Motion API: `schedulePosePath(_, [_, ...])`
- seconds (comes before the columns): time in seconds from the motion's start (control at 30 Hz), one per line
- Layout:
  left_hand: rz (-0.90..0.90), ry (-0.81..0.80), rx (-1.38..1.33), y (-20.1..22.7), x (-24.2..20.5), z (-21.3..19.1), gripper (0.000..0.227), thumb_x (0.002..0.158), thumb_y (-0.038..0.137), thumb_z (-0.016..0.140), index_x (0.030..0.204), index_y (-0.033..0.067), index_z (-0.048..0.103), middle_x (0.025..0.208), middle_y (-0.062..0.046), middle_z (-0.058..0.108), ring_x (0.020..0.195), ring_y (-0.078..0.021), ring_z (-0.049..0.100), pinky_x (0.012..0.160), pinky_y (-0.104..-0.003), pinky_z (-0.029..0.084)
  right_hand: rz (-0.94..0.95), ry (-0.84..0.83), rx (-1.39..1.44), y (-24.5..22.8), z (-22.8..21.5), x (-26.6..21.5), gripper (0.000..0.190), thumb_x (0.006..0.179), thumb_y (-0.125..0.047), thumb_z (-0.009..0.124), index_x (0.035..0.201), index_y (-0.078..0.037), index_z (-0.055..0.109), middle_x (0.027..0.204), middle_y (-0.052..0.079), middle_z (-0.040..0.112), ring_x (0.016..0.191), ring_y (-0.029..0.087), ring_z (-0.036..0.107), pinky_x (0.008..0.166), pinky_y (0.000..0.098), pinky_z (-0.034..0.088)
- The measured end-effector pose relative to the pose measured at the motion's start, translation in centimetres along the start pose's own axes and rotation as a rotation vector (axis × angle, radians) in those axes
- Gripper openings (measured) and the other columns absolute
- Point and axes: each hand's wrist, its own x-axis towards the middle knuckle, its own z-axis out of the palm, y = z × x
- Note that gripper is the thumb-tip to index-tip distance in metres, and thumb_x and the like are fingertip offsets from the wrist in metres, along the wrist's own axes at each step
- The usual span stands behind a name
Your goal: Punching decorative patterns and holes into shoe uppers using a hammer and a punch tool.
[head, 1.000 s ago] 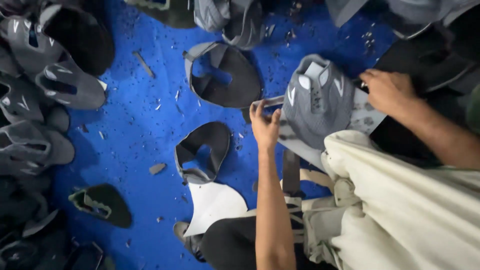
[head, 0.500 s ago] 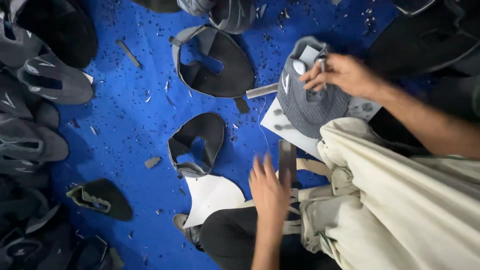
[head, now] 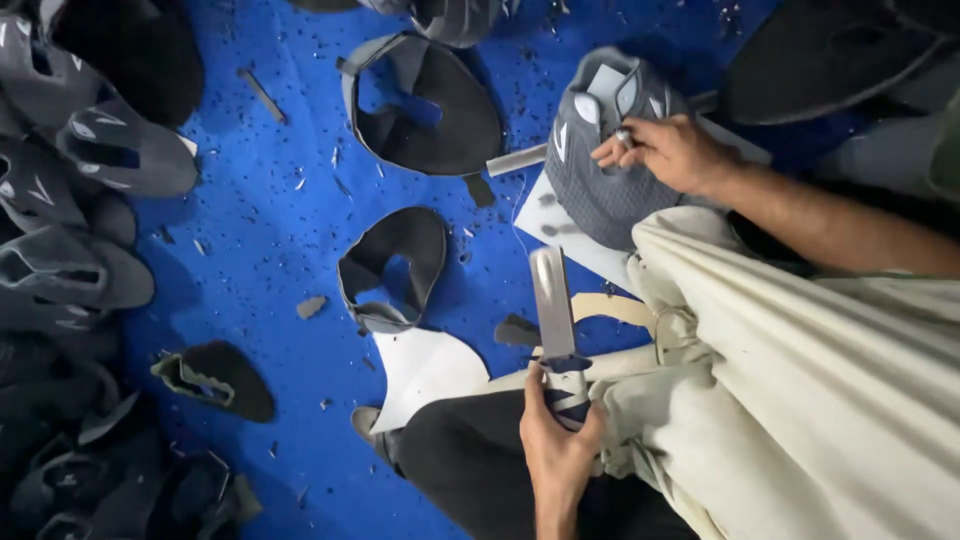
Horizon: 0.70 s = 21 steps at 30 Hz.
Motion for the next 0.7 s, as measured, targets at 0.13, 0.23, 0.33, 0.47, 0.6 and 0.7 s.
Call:
schedulePosePath(0.13, [0.000,-0.005,-0.259,8.1,0.7,-3.2,0.079,0.070,0.016,0.081,0.140,-0.0037,0.050,0.105,-0.015,0.075,0.090,-0.0223,0.071,0.084,-0.033,0.058,-0.113,-0.025,-0.123,-2.8,-0.4,-0.1,0.018,0.100,0.004,0.052,0.115,0.005,0.062,0.120,0.017,0.074,0.108,0.023,0.075,0.088,0.0316,0.061])
schedulePosePath(0.23, [0.428,0.173,-0.338,9.5,2.3,-3.3,0.075,0.075,0.015,0.081,0.139,-0.0054,0.048,0.111,-0.012,0.067,0.097,-0.0199,0.065,0.089,-0.031,0.053,-0.133,-0.031,-0.157,-3.2,-0.3,-0.3,0.024,0.103,0.000,0.053,0.123,0.000,0.067,0.115,0.014,0.076,0.106,0.023,0.075,0.087,0.0319,0.061])
schedulePosePath(0.33, [0.558,0.136,-0.289,6.6,5.9,1.4,0.046,0.063,0.017,0.082,0.103,0.0074,0.060,0.087,-0.004,0.065,0.079,-0.0155,0.065,0.079,-0.030,0.054,-0.161,-0.028,-0.167,-4.1,-0.4,0.2,0.024,0.104,-0.006,0.055,0.124,-0.002,0.067,0.115,0.013,0.076,0.105,0.023,0.075,0.087,0.0321,0.061])
schedulePosePath(0.47, [0.331,0.108,-0.072,2.6,9.5,7.8,0.037,0.068,0.016,0.084,0.092,0.0056,0.058,0.080,-0.009,0.066,0.072,-0.0253,0.067,0.070,-0.035,0.054,-0.093,0.003,-0.244,-1.2,0.2,-0.5,0.021,0.104,-0.013,0.058,0.119,-0.001,0.069,0.112,0.013,0.076,0.102,0.023,0.075,0.086,0.0338,0.061])
schedulePosePath(0.6, [0.240,0.099,-0.136,5.0,7.9,5.0,0.039,0.068,0.016,0.085,0.092,0.0043,0.057,0.079,-0.005,0.069,0.073,-0.0192,0.068,0.067,-0.038,0.057,0.162,0.205,0.246,0.6,-1.9,1.6,0.018,0.115,-0.015,0.055,0.110,-0.002,0.066,0.109,0.016,0.077,0.097,0.025,0.076,0.088,0.0368,0.063])
schedulePosePath(0.7, [0.123,0.161,-0.286,7.1,6.5,3.0,0.032,0.072,0.016,0.081,0.087,0.0055,0.055,0.072,-0.003,0.067,0.063,-0.0191,0.064,0.061,-0.034,0.056,0.120,0.150,0.546,0.2,-1.9,3.5,0.017,0.114,-0.010,0.049,0.109,0.000,0.062,0.113,0.018,0.074,0.100,0.027,0.075,0.088,0.0365,0.064])
